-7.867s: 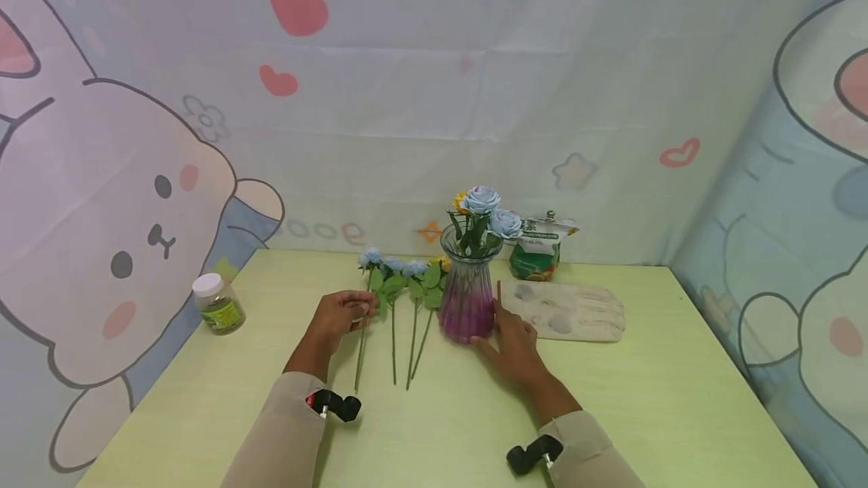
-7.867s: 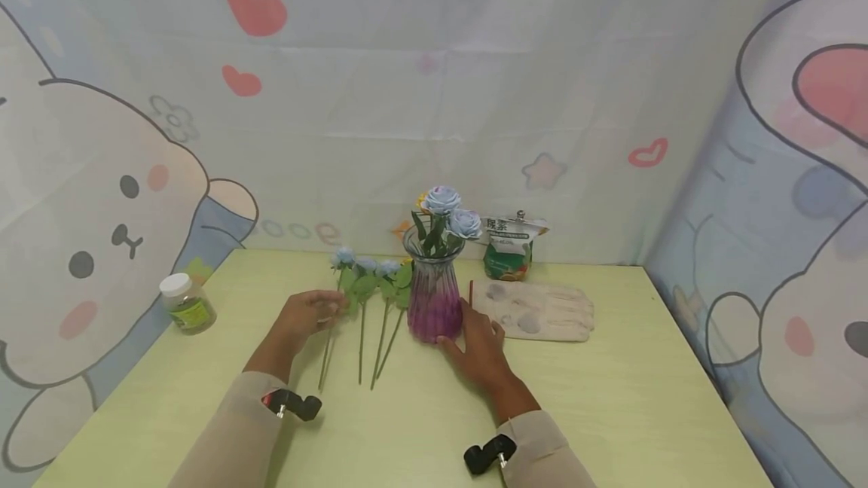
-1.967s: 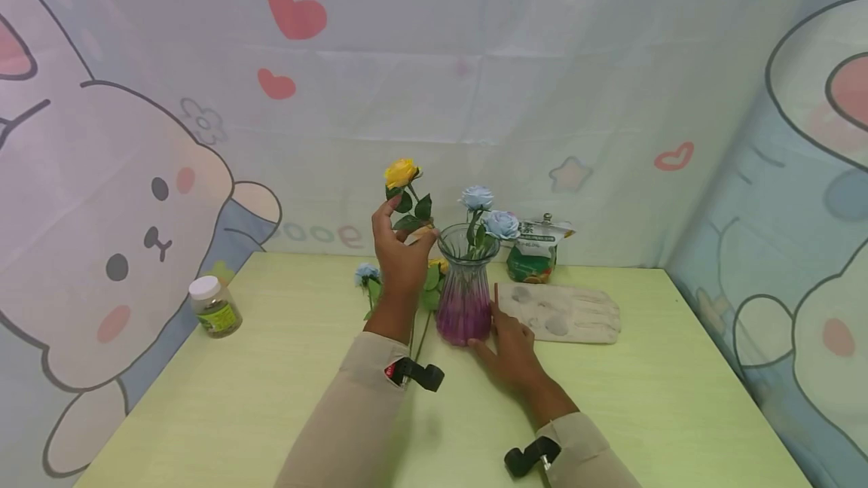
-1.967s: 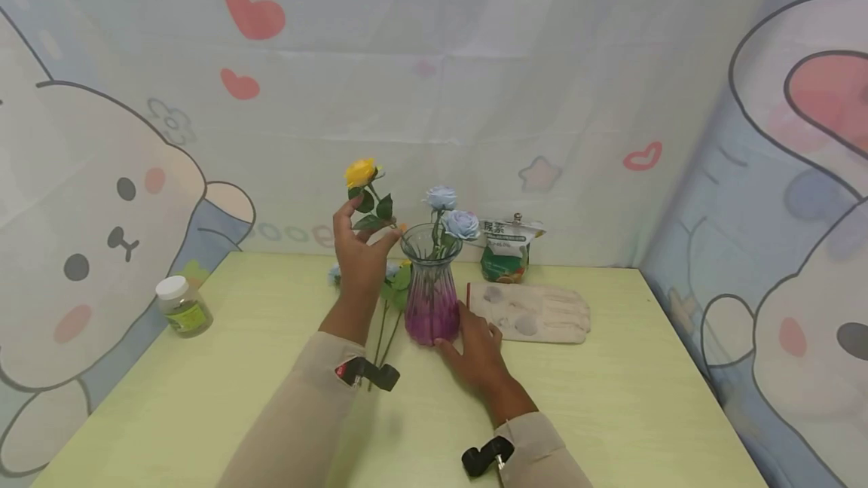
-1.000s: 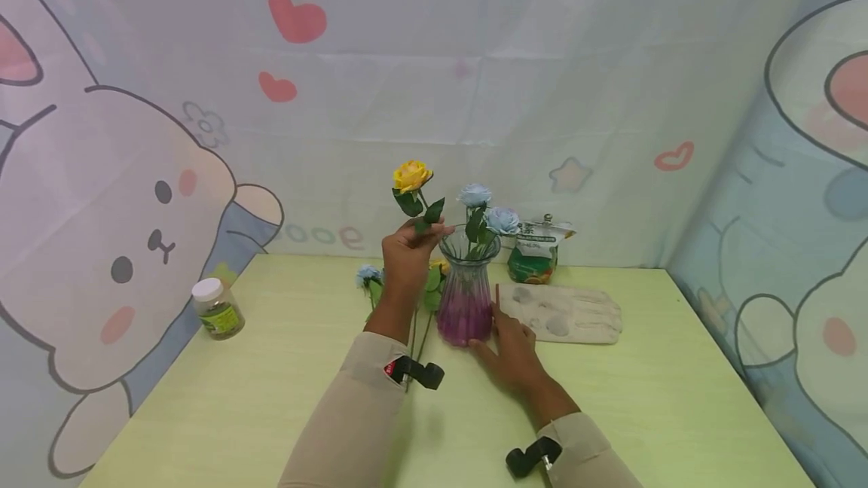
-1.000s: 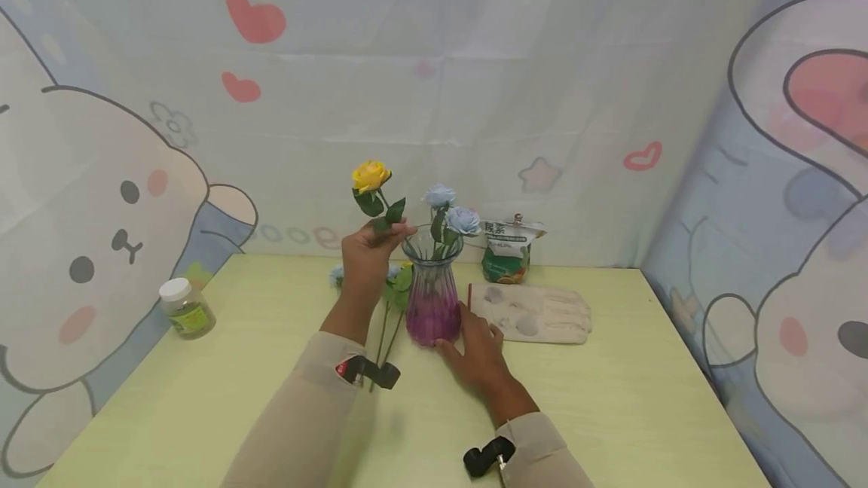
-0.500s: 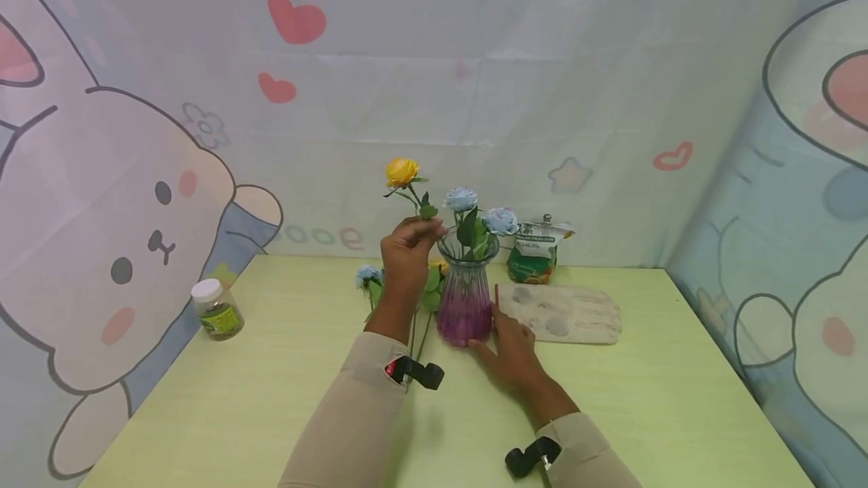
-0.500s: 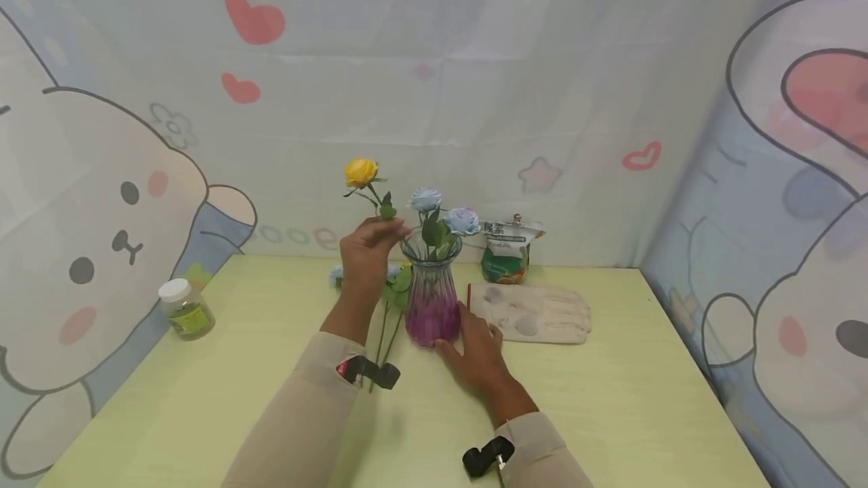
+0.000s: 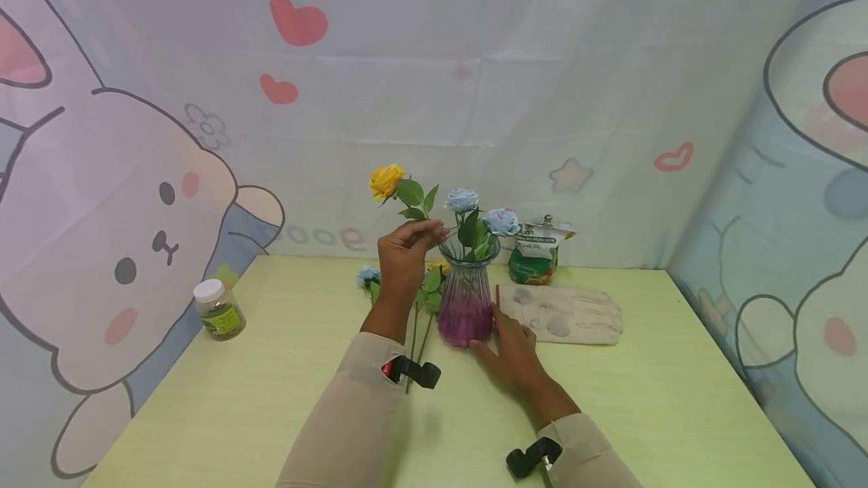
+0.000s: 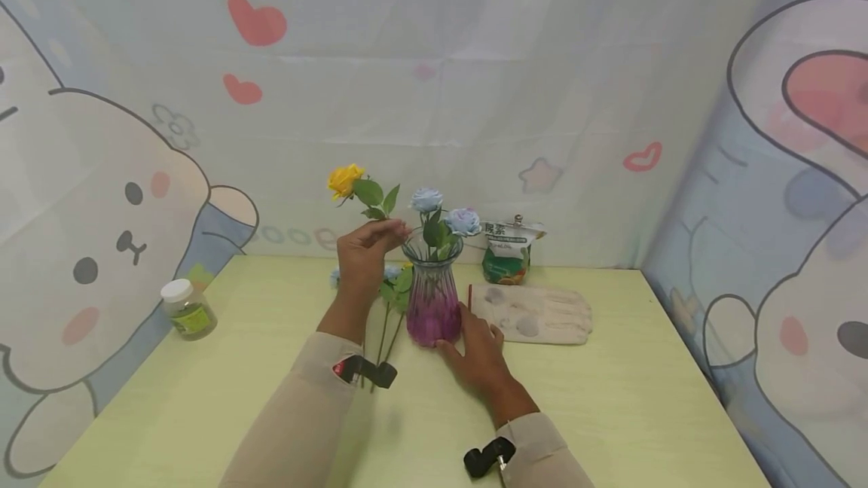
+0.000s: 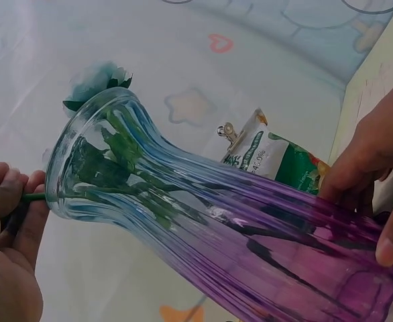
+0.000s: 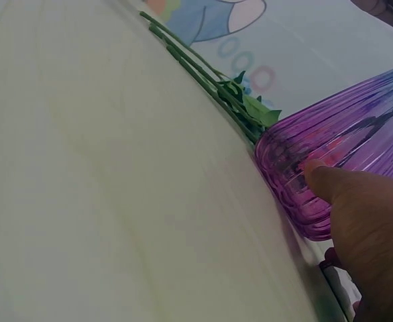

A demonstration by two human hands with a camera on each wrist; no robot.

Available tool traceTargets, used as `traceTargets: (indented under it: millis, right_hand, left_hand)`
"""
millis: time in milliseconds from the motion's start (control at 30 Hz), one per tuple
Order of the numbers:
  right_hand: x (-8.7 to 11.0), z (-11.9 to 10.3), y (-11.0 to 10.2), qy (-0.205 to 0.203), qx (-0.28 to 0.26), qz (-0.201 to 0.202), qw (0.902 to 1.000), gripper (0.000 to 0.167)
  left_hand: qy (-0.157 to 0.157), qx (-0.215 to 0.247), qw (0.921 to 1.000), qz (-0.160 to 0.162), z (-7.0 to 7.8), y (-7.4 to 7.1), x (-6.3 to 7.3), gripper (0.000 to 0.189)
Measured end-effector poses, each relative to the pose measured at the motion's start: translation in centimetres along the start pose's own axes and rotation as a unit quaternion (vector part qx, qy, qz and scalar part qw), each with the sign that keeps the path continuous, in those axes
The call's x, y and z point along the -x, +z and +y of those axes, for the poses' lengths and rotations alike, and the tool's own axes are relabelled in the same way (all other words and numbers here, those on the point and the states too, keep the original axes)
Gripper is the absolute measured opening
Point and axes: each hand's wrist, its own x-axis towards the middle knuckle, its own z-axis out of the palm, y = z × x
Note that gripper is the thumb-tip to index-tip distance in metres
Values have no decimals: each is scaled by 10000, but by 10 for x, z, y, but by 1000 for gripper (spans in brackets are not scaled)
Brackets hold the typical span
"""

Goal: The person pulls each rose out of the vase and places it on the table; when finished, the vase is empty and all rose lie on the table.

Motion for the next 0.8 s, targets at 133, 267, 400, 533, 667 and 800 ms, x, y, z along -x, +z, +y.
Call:
traceTargets:
  millis: [133, 267, 400, 533, 667, 800]
  right_hand:
    - [0, 0, 1, 33, 7, -35, 10000, 91]
    - [0, 0, 1, 11, -10, 23, 10000, 90]
    - [1, -1, 0, -30, -4, 81, 10000, 90]
    - [2, -2, -1, 5, -19, 31, 10000, 90]
    - [2, -3, -2, 27, -55, 31, 10000, 90]
    - [2, -2, -1, -15, -12, 71, 10000, 90]
  left_hand:
    - [-63, 20, 9999, -77, -2, -2, 0, 22]
    - [-164, 46, 9999, -5, -2, -2, 0, 22]
    - [-333, 148, 9988, 318, 0, -2, 1, 22]
    - [-517, 320, 9955, 726, 2, -2, 1, 22]
    - [-634, 544, 9910, 1045, 4, -3, -1, 23]
    - [-756, 765, 9843, 1403, 7, -5, -3, 25]
